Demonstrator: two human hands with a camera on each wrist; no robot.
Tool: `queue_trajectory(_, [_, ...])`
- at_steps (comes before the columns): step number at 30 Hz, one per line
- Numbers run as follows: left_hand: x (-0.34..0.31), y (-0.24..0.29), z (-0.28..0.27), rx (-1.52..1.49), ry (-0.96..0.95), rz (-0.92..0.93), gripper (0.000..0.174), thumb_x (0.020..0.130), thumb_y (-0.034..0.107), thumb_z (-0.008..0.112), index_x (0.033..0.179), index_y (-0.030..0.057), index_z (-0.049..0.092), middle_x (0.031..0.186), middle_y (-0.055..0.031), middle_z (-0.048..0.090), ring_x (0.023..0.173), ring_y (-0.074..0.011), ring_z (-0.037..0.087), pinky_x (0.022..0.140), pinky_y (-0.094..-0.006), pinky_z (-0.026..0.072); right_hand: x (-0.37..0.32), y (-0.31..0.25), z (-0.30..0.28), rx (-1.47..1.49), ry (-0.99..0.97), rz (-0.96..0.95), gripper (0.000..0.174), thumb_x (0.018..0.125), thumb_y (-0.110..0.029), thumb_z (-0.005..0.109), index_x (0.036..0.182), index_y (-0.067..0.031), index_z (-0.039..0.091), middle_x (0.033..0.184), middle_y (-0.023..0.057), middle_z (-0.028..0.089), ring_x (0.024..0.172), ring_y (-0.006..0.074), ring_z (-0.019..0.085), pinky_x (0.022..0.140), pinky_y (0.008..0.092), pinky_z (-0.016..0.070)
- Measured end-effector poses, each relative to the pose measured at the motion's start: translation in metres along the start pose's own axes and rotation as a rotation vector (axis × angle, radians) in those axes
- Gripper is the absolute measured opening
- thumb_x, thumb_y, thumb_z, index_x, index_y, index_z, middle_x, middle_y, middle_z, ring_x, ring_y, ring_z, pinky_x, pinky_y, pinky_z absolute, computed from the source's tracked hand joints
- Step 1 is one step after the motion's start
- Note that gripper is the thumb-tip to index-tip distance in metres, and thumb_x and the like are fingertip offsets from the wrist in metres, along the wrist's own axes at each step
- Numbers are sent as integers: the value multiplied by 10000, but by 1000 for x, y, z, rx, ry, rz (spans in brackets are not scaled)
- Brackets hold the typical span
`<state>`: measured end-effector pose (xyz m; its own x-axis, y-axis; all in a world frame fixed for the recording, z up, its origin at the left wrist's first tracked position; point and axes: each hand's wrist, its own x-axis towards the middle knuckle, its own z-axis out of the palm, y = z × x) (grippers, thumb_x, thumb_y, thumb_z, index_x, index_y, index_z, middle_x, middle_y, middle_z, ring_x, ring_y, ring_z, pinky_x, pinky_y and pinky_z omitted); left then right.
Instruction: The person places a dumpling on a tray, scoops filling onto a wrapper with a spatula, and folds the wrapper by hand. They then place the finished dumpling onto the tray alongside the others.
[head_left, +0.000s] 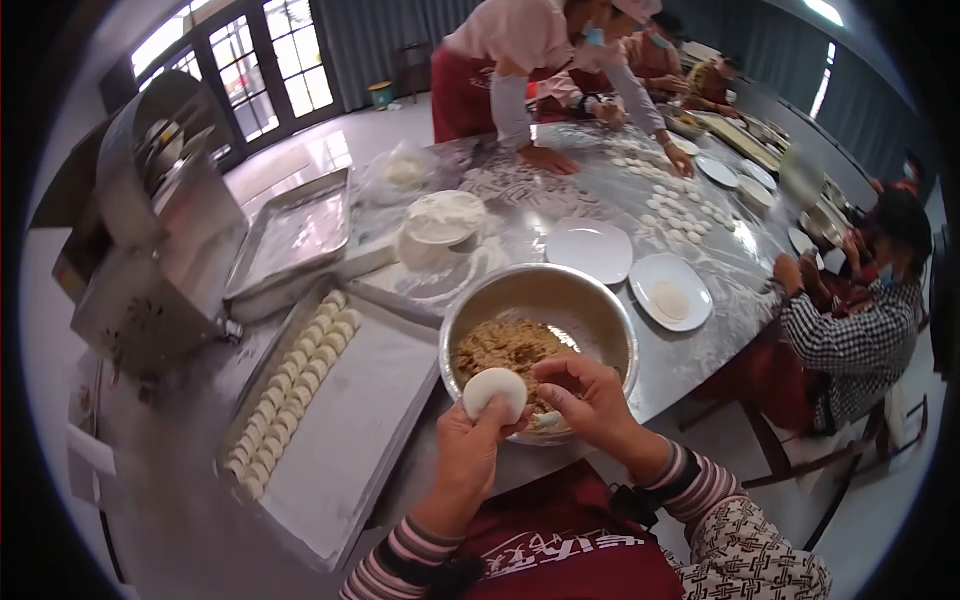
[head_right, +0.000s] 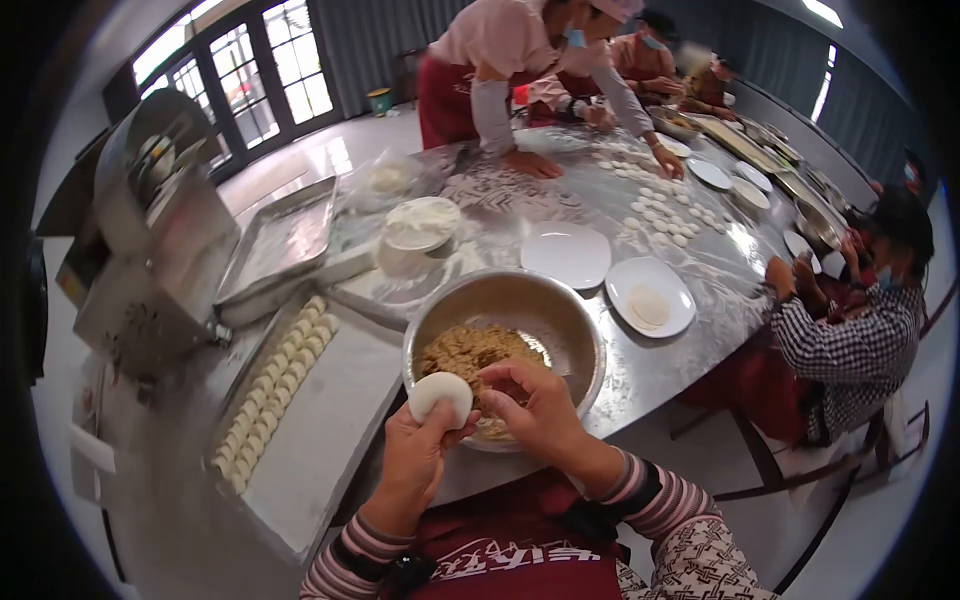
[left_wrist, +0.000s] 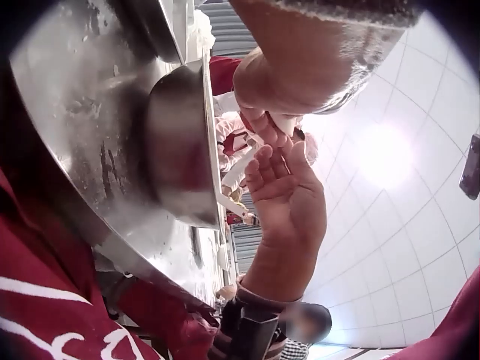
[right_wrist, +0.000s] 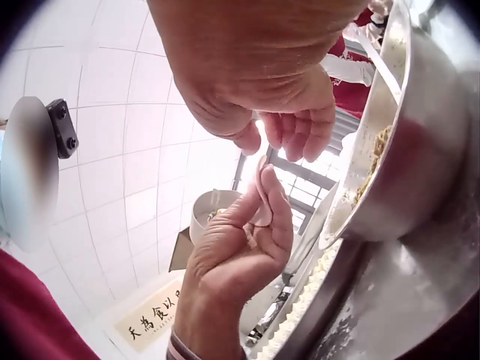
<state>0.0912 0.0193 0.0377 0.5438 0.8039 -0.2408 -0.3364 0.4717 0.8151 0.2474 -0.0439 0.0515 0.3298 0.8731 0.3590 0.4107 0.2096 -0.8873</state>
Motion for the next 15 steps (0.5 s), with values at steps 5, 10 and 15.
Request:
queue_trajectory(5, [3, -5, -2, 216, -27, 244, 221, 902, 82, 610, 1084, -43, 612, 958, -74, 666, 835, -120, 636, 738, -240, 527, 4, 5, 10, 454, -221, 298, 193, 861, -85, 671, 1001, 43, 632, 928, 62, 663, 817, 99, 624, 743, 242, 507])
queue_trajectory(10, [3, -4, -4, 290, -39, 283, 211, 892, 78, 625, 1059, -49, 640, 939, -67, 676, 820, -100, 631, 735, -225, 516, 4, 17, 16, 407, -104, 257, 138, 832, -73, 696, 920, 29, 665, 846, 47, 668, 775, 76, 606, 690, 227, 497])
queue_trajectory(15, [7, -3, -12, 328, -111, 241, 217, 911, 102, 608, 1052, -58, 645, 918, -68, 679, 814, -95, 627, 716, -220, 511, 9, 17, 10, 229, -104, 194, 90, 808, -52, 708, 854, 20, 680, 814, 24, 663, 722, 59, 585, 629, 213, 474])
